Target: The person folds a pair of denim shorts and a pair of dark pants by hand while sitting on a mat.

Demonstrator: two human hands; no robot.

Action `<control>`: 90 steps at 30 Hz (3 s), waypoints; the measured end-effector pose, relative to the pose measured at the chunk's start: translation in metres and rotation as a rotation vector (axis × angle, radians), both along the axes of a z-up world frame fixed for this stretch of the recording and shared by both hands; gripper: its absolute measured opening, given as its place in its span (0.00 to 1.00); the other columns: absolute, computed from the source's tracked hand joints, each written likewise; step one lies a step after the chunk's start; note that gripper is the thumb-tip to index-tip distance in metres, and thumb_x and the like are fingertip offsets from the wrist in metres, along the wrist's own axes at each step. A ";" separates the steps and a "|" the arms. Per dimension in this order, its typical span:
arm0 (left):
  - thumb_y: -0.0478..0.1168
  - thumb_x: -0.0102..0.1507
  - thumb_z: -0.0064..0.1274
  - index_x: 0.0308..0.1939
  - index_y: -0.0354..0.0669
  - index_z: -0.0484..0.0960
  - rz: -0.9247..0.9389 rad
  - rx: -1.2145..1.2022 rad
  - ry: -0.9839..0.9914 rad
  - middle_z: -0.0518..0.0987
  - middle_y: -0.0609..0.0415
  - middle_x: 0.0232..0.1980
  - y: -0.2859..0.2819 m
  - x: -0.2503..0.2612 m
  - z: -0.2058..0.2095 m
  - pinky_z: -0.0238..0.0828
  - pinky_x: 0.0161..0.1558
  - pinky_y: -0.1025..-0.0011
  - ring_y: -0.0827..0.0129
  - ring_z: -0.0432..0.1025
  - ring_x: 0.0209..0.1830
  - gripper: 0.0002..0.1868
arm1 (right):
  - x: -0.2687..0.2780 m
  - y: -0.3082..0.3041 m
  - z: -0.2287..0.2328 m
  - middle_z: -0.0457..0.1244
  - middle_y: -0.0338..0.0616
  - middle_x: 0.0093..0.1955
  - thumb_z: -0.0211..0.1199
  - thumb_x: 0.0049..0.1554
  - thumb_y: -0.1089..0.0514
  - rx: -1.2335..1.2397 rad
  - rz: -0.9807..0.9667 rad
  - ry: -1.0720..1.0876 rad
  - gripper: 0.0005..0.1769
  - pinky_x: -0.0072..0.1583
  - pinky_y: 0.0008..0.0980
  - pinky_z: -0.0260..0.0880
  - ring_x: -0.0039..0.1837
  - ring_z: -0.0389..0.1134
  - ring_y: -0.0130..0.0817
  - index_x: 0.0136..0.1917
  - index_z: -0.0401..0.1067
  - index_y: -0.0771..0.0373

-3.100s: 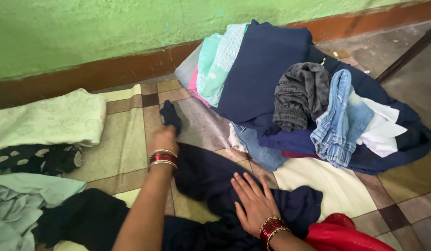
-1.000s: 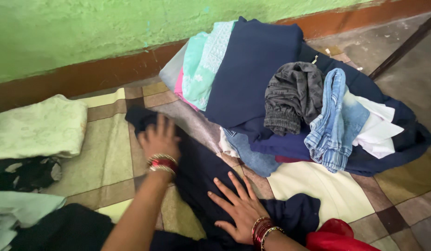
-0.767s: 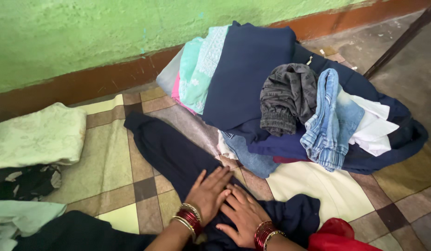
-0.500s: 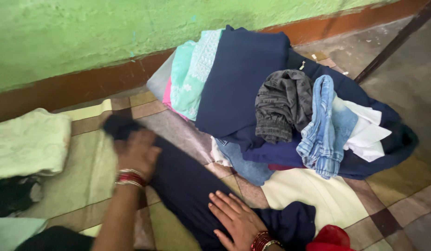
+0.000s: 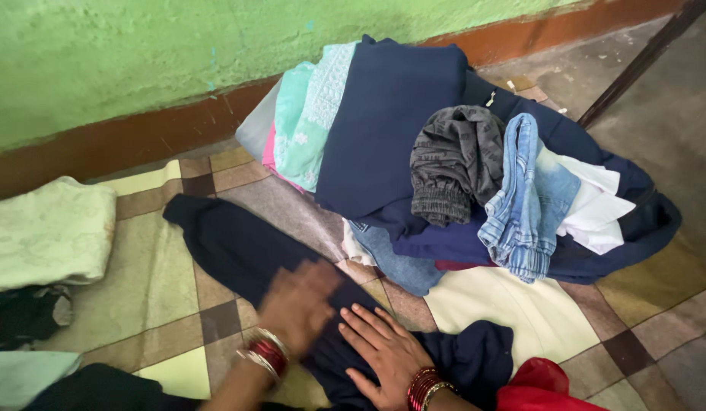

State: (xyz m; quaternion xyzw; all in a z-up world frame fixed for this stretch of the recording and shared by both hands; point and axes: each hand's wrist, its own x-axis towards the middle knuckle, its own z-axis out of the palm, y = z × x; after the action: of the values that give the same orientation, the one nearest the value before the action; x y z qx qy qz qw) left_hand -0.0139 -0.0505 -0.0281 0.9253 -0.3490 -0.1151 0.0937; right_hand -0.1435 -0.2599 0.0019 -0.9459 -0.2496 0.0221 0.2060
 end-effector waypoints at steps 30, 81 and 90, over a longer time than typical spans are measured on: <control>0.53 0.71 0.39 0.76 0.38 0.60 0.394 -0.102 -0.486 0.60 0.46 0.80 0.055 0.136 -0.014 0.38 0.73 0.37 0.53 0.51 0.80 0.33 | 0.009 0.005 0.010 0.50 0.51 0.81 0.62 0.55 0.45 0.039 -0.032 0.003 0.40 0.77 0.50 0.41 0.83 0.45 0.46 0.74 0.61 0.66; 0.57 0.72 0.34 0.79 0.55 0.57 0.488 0.202 -0.263 0.52 0.57 0.83 0.080 0.100 -0.010 0.36 0.76 0.40 0.57 0.43 0.84 0.32 | -0.019 0.023 0.010 0.49 0.51 0.81 0.56 0.58 0.42 -0.081 -0.023 -0.270 0.36 0.76 0.55 0.39 0.81 0.44 0.50 0.75 0.62 0.62; 0.62 0.64 0.46 0.73 0.38 0.62 0.112 -0.327 -0.196 0.58 0.42 0.78 -0.008 -0.016 0.007 0.43 0.70 0.35 0.45 0.51 0.79 0.42 | -0.023 0.020 -0.004 0.49 0.47 0.81 0.56 0.60 0.43 -0.070 -0.063 -0.039 0.34 0.77 0.56 0.33 0.82 0.42 0.45 0.74 0.61 0.60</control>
State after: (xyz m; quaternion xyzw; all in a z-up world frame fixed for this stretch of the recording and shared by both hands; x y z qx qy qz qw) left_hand -0.0299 -0.0583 -0.0214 0.9225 -0.3187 0.0389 0.2144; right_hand -0.1669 -0.2399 -0.0021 -0.9603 -0.2226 0.0059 0.1682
